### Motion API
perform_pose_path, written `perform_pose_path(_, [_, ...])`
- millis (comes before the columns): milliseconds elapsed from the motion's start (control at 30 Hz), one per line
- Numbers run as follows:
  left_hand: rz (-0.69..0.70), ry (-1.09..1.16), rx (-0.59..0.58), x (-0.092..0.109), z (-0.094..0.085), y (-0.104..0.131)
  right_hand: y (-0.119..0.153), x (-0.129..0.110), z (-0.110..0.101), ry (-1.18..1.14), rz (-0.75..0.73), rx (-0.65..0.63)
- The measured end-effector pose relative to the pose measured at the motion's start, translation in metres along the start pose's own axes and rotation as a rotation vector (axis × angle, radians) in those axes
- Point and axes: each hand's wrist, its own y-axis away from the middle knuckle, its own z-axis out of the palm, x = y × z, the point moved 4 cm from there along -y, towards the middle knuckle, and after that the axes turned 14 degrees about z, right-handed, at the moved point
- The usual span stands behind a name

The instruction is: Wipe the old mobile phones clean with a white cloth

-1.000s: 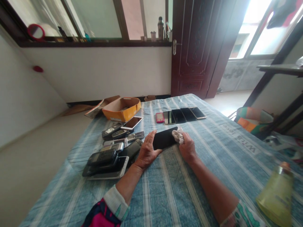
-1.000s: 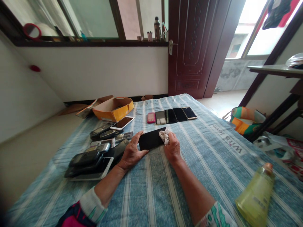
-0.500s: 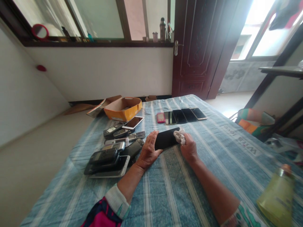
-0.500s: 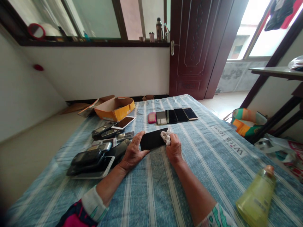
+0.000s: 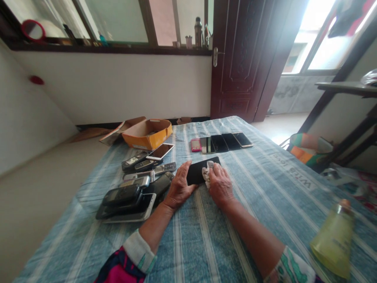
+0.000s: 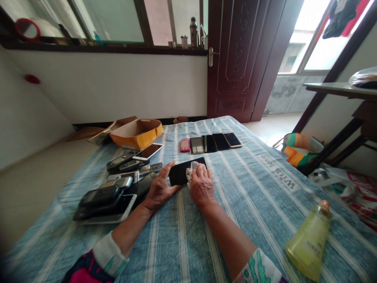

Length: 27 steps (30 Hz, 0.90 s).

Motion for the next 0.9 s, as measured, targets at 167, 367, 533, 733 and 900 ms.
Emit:
perform_pose_path(167, [-0.006, 0.021, 0.004, -0.002, 0.000, 0.000, 0.006, -0.009, -0.001, 0.021, -0.047, -0.050])
perform_pose_path(367, [-0.004, 0.032, 0.020, -0.002, 0.001, 0.000, 0.012, -0.032, -0.001, -0.036, -0.171, -0.067])
perform_pose_path(533, [-0.055, 0.051, 0.009, -0.002, 0.002, 0.000, -0.002, -0.019, 0.006, -0.061, -0.111, -0.122])
perform_pose_path(733, [-0.081, 0.088, 0.007, -0.004, 0.003, 0.001, -0.024, 0.000, 0.012, -0.074, 0.116, -0.154])
perform_pose_path(900, [-0.096, 0.140, 0.034, -0.007, 0.005, 0.003, -0.015, -0.036, 0.010, -0.208, -0.163, -0.277])
